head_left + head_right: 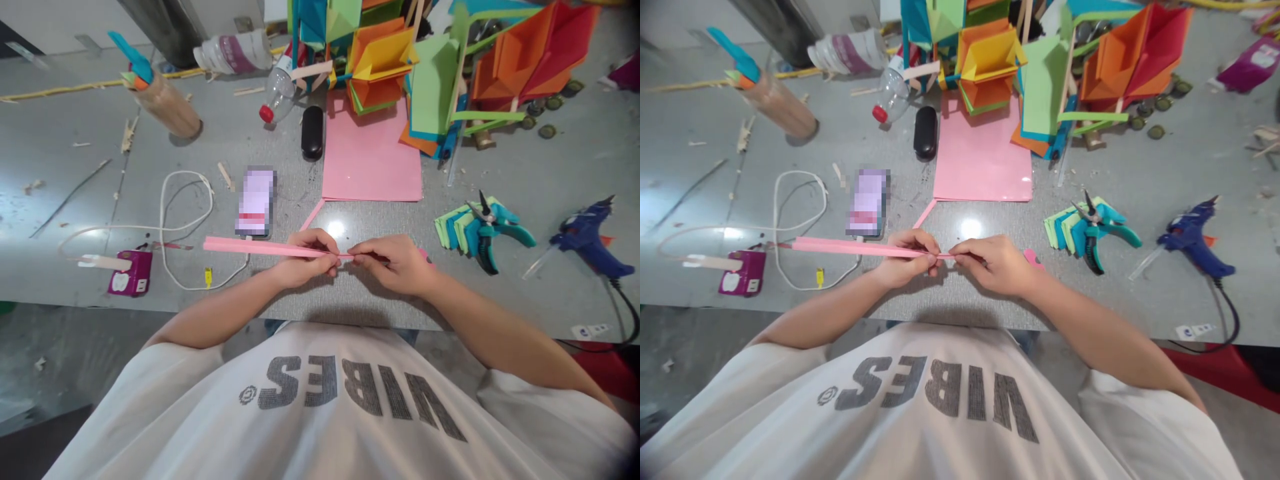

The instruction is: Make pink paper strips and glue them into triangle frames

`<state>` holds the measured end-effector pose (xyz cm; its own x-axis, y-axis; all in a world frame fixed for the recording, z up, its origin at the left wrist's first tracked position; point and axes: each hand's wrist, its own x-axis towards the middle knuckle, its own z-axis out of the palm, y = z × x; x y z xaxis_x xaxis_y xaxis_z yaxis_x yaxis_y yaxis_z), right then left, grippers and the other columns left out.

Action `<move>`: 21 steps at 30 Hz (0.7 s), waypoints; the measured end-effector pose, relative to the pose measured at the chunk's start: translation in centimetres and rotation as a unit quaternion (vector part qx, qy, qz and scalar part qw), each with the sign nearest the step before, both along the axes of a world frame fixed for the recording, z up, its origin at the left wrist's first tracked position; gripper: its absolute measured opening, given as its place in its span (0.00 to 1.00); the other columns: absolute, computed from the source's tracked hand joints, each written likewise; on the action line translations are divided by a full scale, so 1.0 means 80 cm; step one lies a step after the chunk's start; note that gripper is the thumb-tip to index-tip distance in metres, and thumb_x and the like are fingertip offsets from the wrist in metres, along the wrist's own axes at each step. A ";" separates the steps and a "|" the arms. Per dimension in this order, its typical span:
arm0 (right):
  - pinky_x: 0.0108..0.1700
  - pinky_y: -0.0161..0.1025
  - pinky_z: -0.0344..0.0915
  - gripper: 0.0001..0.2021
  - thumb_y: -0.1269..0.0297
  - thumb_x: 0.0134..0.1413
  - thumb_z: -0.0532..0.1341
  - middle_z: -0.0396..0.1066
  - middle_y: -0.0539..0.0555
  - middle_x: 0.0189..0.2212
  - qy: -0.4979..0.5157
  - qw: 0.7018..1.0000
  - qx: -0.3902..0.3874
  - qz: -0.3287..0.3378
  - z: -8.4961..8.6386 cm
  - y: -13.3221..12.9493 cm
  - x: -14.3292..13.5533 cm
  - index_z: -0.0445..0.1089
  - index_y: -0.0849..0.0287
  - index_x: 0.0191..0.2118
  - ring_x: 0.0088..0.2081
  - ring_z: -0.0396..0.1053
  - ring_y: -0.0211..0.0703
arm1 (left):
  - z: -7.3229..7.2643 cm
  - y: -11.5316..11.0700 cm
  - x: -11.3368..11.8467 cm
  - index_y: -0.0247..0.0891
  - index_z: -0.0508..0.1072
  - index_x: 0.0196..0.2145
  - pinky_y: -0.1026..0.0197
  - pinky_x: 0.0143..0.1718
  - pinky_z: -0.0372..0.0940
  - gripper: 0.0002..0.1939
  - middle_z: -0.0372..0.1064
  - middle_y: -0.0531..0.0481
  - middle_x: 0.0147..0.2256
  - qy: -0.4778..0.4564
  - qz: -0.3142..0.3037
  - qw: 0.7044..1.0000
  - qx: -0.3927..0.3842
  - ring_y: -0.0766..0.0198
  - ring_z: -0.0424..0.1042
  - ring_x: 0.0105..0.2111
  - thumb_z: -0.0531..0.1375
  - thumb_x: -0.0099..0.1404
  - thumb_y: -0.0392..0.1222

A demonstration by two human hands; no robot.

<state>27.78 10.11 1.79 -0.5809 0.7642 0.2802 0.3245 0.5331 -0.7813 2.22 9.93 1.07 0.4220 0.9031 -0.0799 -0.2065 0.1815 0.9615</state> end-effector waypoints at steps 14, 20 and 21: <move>0.39 0.46 0.76 0.08 0.58 0.74 0.68 0.88 0.56 0.38 -0.008 0.978 0.186 -0.092 -0.024 0.010 0.007 0.86 0.49 0.47 0.36 0.85 0.50 | 0.001 0.010 0.005 0.39 0.75 0.34 0.67 0.21 0.75 0.22 0.80 0.53 0.25 -0.057 0.070 0.990 -0.108 0.66 0.79 0.20 0.81 0.57 0.51; 0.39 0.46 0.77 0.08 0.60 0.74 0.68 0.89 0.55 0.37 0.015 0.975 0.203 -0.093 -0.027 0.010 0.006 0.87 0.49 0.47 0.36 0.85 0.49 | -0.001 0.010 0.004 0.38 0.75 0.33 0.68 0.21 0.75 0.26 0.81 0.52 0.26 -0.056 0.061 0.992 -0.097 0.65 0.80 0.21 0.83 0.56 0.56; 0.38 0.45 0.77 0.07 0.61 0.74 0.68 0.89 0.55 0.37 0.022 0.973 0.210 -0.096 -0.027 0.009 0.006 0.87 0.49 0.47 0.35 0.85 0.49 | -0.001 0.009 0.004 0.38 0.76 0.33 0.68 0.22 0.75 0.26 0.81 0.52 0.26 -0.056 0.061 0.992 -0.094 0.65 0.81 0.21 0.83 0.57 0.57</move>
<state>28.25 10.86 -0.33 -0.4189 0.6695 0.6134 0.4201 0.7418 -0.5228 2.56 10.66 0.99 0.3270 0.9212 -0.2108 -0.3423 0.3234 0.8822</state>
